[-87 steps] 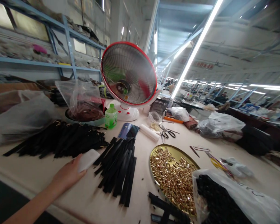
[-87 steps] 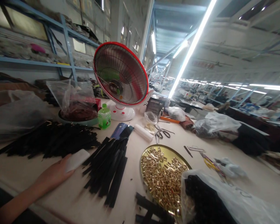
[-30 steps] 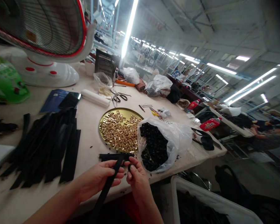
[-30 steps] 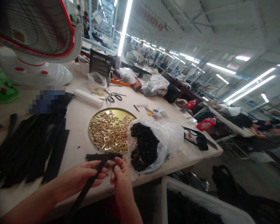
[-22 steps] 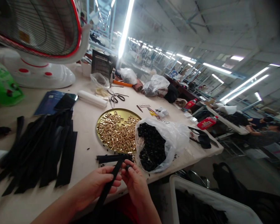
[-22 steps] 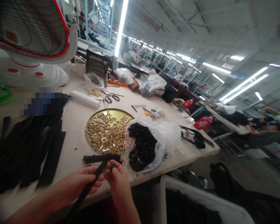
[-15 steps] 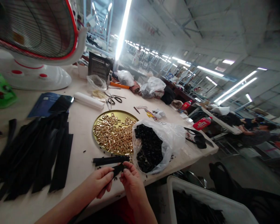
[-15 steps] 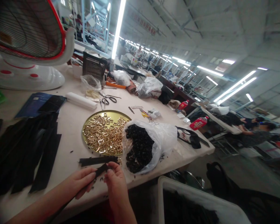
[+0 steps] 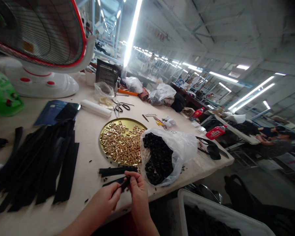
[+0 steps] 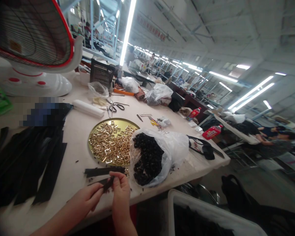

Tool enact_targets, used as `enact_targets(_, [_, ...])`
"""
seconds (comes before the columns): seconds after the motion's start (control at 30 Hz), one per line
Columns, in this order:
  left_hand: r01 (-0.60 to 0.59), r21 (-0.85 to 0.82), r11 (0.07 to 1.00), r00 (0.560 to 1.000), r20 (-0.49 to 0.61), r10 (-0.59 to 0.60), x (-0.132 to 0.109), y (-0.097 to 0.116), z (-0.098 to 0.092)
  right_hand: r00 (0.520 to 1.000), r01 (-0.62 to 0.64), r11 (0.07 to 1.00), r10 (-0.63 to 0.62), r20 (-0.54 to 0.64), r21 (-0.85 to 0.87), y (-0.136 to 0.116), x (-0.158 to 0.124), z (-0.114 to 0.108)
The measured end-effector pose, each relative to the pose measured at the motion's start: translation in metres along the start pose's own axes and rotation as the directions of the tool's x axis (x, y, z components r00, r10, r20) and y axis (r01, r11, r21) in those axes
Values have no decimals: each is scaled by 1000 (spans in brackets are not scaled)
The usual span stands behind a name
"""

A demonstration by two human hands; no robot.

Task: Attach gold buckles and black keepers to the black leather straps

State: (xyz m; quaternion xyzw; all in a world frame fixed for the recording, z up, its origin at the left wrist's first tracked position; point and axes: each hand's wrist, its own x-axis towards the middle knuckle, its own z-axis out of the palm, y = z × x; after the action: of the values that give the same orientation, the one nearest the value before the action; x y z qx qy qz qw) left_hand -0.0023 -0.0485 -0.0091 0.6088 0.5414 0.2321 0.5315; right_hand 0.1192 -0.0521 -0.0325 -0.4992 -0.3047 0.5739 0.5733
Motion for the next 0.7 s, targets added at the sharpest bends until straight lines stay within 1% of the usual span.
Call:
enact_targets(0.07, [-6, 51, 999, 1000, 16, 5, -1, 1, -1, 990, 140, 967, -129, 64, -213, -4, 1, -2])
enact_targets(0.1, [-10, 59, 998, 1000, 17, 9, -1, 2, -2, 980, 196, 940, -176, 94, -279, -7, 1, -3])
enact_targets(0.13, [-15, 56, 998, 1000, 12, 15, 0, 2, -2, 974, 224, 923, -201, 105, -312, -9, 1, -4])
enact_targets(0.17, [-17, 44, 999, 1000, 3, 17, 0, 2, -3, 975, 220, 923, -200, 94, -316, -10, 1, -4])
enact_targets(0.23, [-12, 16, 1000, 1000, 0, 12, 1, 0, -3, 989, 145, 952, -140, 39, -268, -11, 1, -6])
enact_targets(0.3, [-1, 3, 1000, 1000, 2, 1, 2, -1, -3, 996, 84, 975, -81, 21, -207, -8, 0, -7])
enact_targets(0.4, [4, 9, 1000, 1000, -16, -4, 1, -2, -2, 997, 75, 986, -71, 30, -151, 0, -1, -7])
enact_targets(0.53, [-23, 24, 999, 998, -58, 24, -4, -2, 2, 998, 54, 997, -55, -25, -46, 13, -7, -5])
enact_targets(0.6, [-39, 59, 998, 996, -80, 43, -6, -3, 3, 997, 59, 996, -62, -42, -59, 17, -10, -4])
enact_targets(0.7, [-61, 108, 992, 995, -69, 68, -3, -7, 0, 996, 89, 989, -89, 11, -121, 16, -13, -4])
